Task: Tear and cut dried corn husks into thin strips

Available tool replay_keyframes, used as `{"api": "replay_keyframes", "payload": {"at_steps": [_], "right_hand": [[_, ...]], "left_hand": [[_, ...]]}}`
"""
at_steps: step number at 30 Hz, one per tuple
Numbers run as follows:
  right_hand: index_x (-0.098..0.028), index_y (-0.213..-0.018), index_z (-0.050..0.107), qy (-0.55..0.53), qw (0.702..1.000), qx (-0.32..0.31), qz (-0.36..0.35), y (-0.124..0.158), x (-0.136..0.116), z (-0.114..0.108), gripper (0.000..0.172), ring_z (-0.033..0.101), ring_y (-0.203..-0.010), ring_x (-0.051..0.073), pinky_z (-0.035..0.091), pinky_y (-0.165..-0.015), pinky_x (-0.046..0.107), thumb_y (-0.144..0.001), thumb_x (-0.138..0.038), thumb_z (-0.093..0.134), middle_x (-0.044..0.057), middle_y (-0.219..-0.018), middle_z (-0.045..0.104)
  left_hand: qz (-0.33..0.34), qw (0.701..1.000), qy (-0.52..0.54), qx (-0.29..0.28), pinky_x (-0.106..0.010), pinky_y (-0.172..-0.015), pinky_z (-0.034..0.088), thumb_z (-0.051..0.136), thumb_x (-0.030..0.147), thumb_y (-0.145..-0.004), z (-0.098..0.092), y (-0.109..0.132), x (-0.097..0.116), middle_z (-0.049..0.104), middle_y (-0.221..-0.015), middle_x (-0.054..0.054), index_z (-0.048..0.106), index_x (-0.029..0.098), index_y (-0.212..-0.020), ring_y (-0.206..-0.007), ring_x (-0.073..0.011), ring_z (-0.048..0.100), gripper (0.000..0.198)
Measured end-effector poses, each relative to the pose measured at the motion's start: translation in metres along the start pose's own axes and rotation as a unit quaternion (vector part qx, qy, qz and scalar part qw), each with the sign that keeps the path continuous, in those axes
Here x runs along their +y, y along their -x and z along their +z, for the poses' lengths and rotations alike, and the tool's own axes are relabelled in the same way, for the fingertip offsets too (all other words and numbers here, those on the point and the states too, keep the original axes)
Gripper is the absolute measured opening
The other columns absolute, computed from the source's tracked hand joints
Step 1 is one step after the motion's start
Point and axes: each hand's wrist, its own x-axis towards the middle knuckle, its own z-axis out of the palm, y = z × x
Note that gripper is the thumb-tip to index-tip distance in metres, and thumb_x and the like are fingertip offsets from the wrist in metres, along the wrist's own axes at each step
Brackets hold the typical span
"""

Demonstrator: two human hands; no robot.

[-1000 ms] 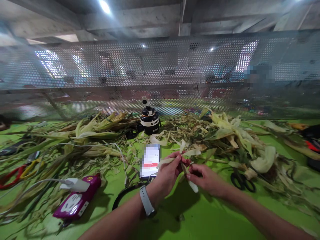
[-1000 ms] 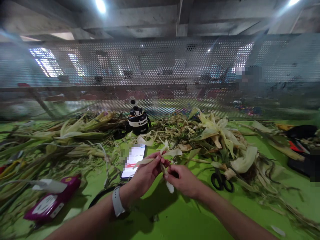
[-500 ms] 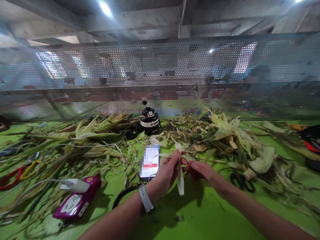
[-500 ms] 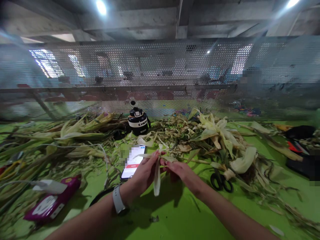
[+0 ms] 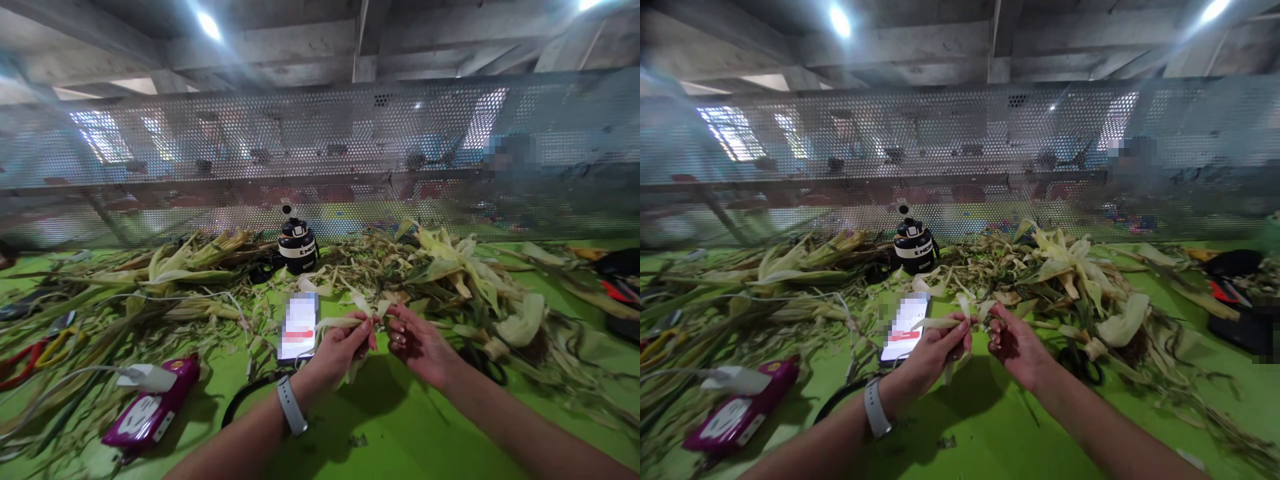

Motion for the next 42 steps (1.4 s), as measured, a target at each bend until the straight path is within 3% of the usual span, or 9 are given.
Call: {"api": "replay_keyframes", "payload": {"at_steps": [4, 7, 9, 13, 17, 23, 31, 37, 42], "right_hand": [[-0.021, -0.072, 0.049, 0.151, 0.979, 0.051, -0.129, -0.003, -0.003, -0.005, 0.023, 0.047, -0.051, 0.013, 0.042, -0.051, 0.026, -0.071, -0.038, 0.064, -0.004, -0.057, 0.047], [-0.02, -0.095, 0.054, 0.269, 0.913, 0.12, -0.282, -0.004, -0.009, -0.01, 0.031, 0.056, -0.084, 0.021, 0.046, -0.077, 0.033, -0.073, -0.039, 0.064, 0.004, -0.086, 0.059], [-0.02, -0.104, 0.055, 0.33, 0.885, 0.095, -0.315, -0.002, -0.014, -0.012, 0.036, 0.053, -0.103, 0.024, 0.04, -0.091, 0.038, -0.075, -0.04, 0.062, 0.007, -0.105, 0.06], [-0.019, -0.096, 0.067, 0.366, 0.903, -0.123, -0.187, 0.007, -0.019, -0.007, 0.031, 0.057, -0.104, 0.025, 0.04, -0.095, 0.041, -0.087, -0.043, 0.049, 0.008, -0.105, 0.067], [-0.018, -0.1, 0.069, 0.268, 0.94, -0.199, -0.062, 0.01, -0.013, -0.001, 0.027, 0.06, -0.102, 0.024, 0.042, -0.095, 0.04, -0.082, -0.034, 0.055, 0.006, -0.102, 0.07], [-0.018, -0.09, 0.07, 0.228, 0.953, -0.195, -0.043, 0.004, -0.008, -0.005, 0.02, 0.062, -0.086, 0.016, 0.044, -0.087, 0.032, -0.074, -0.029, 0.07, 0.004, -0.094, 0.069], [-0.015, -0.078, 0.069, 0.186, 0.968, -0.159, -0.059, 0.014, -0.004, 0.004, 0.028, 0.058, -0.074, 0.015, 0.044, -0.078, 0.029, -0.066, -0.038, 0.08, 0.001, -0.073, 0.066], [-0.017, -0.075, 0.068, 0.226, 0.958, -0.155, -0.086, 0.012, -0.008, 0.006, 0.029, 0.059, -0.07, 0.014, 0.046, -0.076, 0.029, -0.068, -0.044, 0.076, 0.001, -0.071, 0.065], [-0.019, -0.096, 0.069, 0.369, 0.903, -0.131, -0.175, 0.004, -0.02, -0.002, 0.037, 0.063, -0.091, 0.022, 0.047, -0.086, 0.037, -0.077, -0.05, 0.065, 0.006, -0.092, 0.07]], "left_hand": [[-0.001, 0.999, -0.033, -0.002, -0.02, -0.043, 0.021, 0.072, 0.051, -0.069, -0.001, 0.0, 0.002, 0.053, -0.052, 0.004, 0.057, 0.015, -0.075, -0.044, -0.0047, 0.034, 0.039], [-0.018, 0.999, 0.009, -0.041, -0.018, -0.04, 0.019, 0.067, 0.047, -0.075, -0.002, 0.0, 0.006, 0.053, -0.049, 0.005, 0.055, 0.017, -0.084, -0.04, -0.0049, 0.035, 0.034], [-0.039, 0.995, 0.046, -0.076, -0.017, -0.037, 0.015, 0.063, 0.043, -0.08, -0.003, 0.001, 0.008, 0.053, -0.045, 0.006, 0.052, 0.019, -0.089, -0.034, -0.0038, 0.03, 0.028], [-0.075, 0.982, 0.105, -0.138, -0.015, -0.032, 0.008, 0.065, 0.037, -0.079, -0.007, 0.001, 0.01, 0.047, -0.041, 0.011, 0.048, 0.021, -0.091, -0.027, -0.0012, 0.015, 0.026], [-0.091, 0.977, 0.127, -0.146, -0.014, -0.03, 0.007, 0.069, 0.034, -0.076, -0.008, 0.002, 0.01, 0.045, -0.041, 0.012, 0.049, 0.019, -0.092, -0.026, -0.0001, 0.016, 0.03], [-0.085, 0.987, 0.05, -0.127, -0.014, -0.029, 0.009, 0.064, 0.04, -0.08, -0.006, 0.003, 0.009, 0.05, -0.041, 0.01, 0.053, 0.017, -0.101, -0.025, -0.0005, 0.021, 0.034], [-0.065, 0.991, -0.048, -0.103, -0.016, -0.028, 0.015, 0.06, 0.052, -0.079, -0.004, 0.005, 0.009, 0.054, -0.04, 0.009, 0.037, 0.015, -0.137, -0.023, -0.0038, 0.028, 0.073], [-0.039, 0.997, -0.027, -0.053, -0.017, -0.037, 0.032, 0.066, 0.054, -0.073, -0.005, -0.001, -0.001, 0.054, -0.041, 0.005, 0.064, 0.013, -0.105, -0.034, -0.0073, 0.046, 0.052], [-0.009, 0.997, 0.054, 0.051, -0.016, -0.048, 0.039, 0.075, 0.044, -0.068, -0.005, -0.003, -0.001, 0.064, -0.062, 0.0, 0.069, 0.014, -0.09, -0.052, -0.0063, 0.054, 0.038]]}}
